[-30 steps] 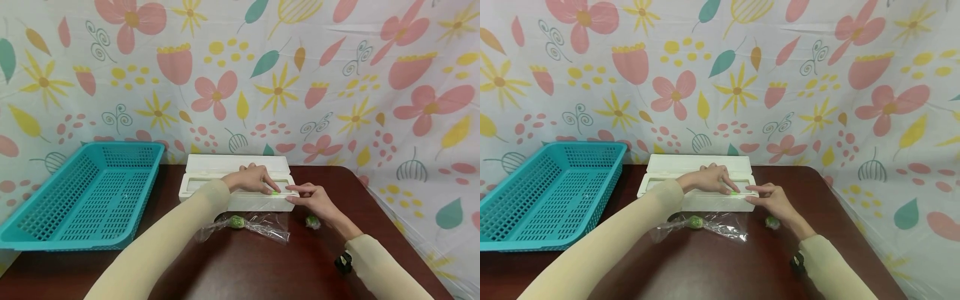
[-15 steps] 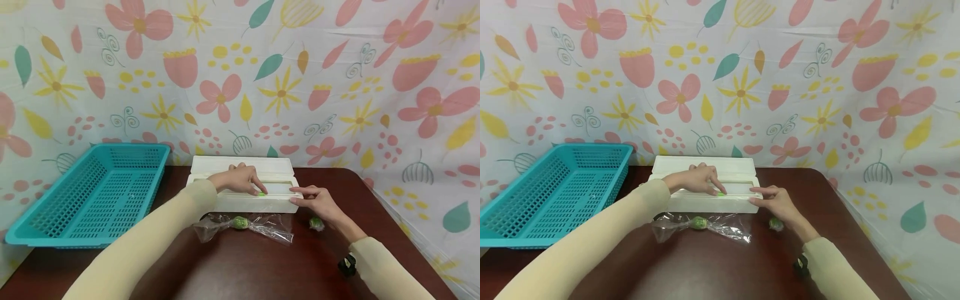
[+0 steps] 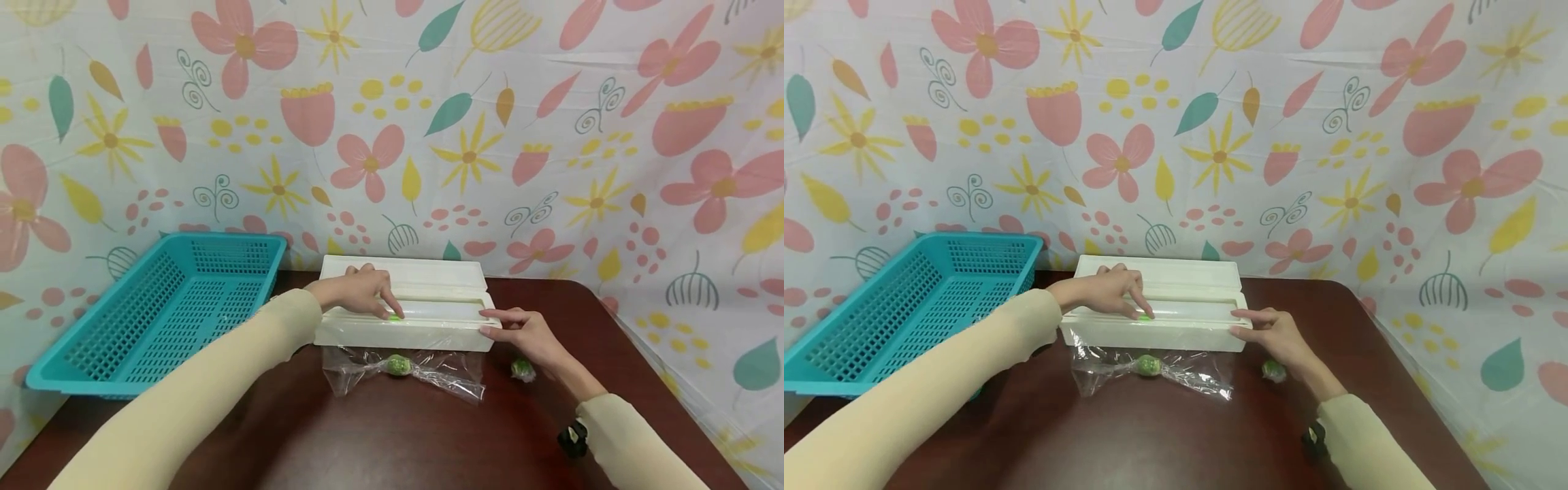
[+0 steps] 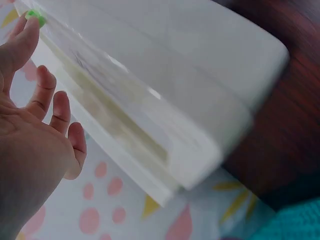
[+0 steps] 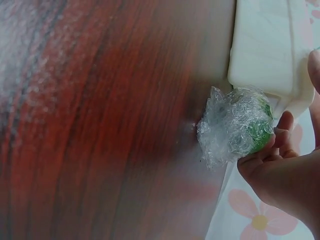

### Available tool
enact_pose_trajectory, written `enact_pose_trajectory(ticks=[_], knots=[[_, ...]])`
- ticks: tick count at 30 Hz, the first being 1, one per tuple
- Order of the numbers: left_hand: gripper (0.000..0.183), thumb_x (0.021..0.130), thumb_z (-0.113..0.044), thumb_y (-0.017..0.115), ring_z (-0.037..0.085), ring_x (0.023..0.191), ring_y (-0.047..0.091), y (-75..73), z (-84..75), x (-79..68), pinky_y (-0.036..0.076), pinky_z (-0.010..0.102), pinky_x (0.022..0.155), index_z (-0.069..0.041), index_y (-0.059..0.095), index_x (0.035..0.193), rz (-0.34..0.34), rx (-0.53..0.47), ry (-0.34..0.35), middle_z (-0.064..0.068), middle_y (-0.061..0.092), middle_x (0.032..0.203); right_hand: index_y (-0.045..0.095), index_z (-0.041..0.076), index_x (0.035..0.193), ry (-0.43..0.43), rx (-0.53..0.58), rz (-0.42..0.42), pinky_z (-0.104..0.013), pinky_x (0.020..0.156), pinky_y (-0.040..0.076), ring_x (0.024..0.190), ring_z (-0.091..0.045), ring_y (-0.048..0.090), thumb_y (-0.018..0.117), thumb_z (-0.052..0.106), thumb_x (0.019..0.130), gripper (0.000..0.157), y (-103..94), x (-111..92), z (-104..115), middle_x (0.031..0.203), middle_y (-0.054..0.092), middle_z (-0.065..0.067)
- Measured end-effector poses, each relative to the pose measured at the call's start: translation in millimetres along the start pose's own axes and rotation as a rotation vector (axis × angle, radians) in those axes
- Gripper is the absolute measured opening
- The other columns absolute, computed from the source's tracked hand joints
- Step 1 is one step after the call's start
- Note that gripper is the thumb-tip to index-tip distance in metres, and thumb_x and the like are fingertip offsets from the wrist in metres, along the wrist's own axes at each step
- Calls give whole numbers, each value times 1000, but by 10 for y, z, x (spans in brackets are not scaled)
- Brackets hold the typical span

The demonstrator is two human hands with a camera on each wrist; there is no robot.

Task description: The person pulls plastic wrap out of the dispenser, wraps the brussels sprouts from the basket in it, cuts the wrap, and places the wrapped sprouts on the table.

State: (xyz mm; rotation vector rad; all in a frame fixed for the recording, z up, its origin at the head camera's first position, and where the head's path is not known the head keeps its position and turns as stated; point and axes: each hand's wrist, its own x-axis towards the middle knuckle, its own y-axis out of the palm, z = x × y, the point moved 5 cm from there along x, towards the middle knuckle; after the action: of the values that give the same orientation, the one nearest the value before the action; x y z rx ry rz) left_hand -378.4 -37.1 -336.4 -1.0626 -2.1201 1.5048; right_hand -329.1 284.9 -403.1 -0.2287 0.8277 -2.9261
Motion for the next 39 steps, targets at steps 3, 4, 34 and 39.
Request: enact_pose_trajectory(ticks=[3, 4, 34, 39], knots=[[21, 96, -25, 79, 24, 93, 34, -57, 122, -146, 22, 41, 81, -39, 83, 110, 14, 24, -35, -5, 55, 103, 76, 8, 131, -7, 1, 1, -33, 76, 52, 98, -31, 54, 86, 29, 91, 46, 3, 8, 17, 117, 67, -16], [21, 96, -25, 79, 24, 93, 34, -73, 164, -193, 22, 41, 80, -40, 83, 110, 21, 34, -47, -5, 55, 104, 75, 8, 131, -6, -1, 1, -33, 76, 52, 98, -31, 54, 86, 29, 91, 46, 1, 9, 19, 117, 67, -16], [22, 91, -15, 83, 26, 118, 45, -268, 576, -682, 26, 61, 109, -36, 86, 98, 88, 54, -188, -5, 63, 117, 74, 10, 134, 40, -28, 36, -35, 72, 50, 94, -28, 52, 85, 31, 92, 48, -16, 19, -29, 124, 65, -15], [22, 92, -13, 83, 23, 98, 49, -309, 579, -713, 37, 47, 90, -33, 86, 100, 109, 62, -179, -3, 64, 104, 74, 10, 133, 37, -31, 34, -35, 71, 50, 94, -28, 52, 85, 31, 92, 48, -15, 28, -10, 125, 65, -15]])
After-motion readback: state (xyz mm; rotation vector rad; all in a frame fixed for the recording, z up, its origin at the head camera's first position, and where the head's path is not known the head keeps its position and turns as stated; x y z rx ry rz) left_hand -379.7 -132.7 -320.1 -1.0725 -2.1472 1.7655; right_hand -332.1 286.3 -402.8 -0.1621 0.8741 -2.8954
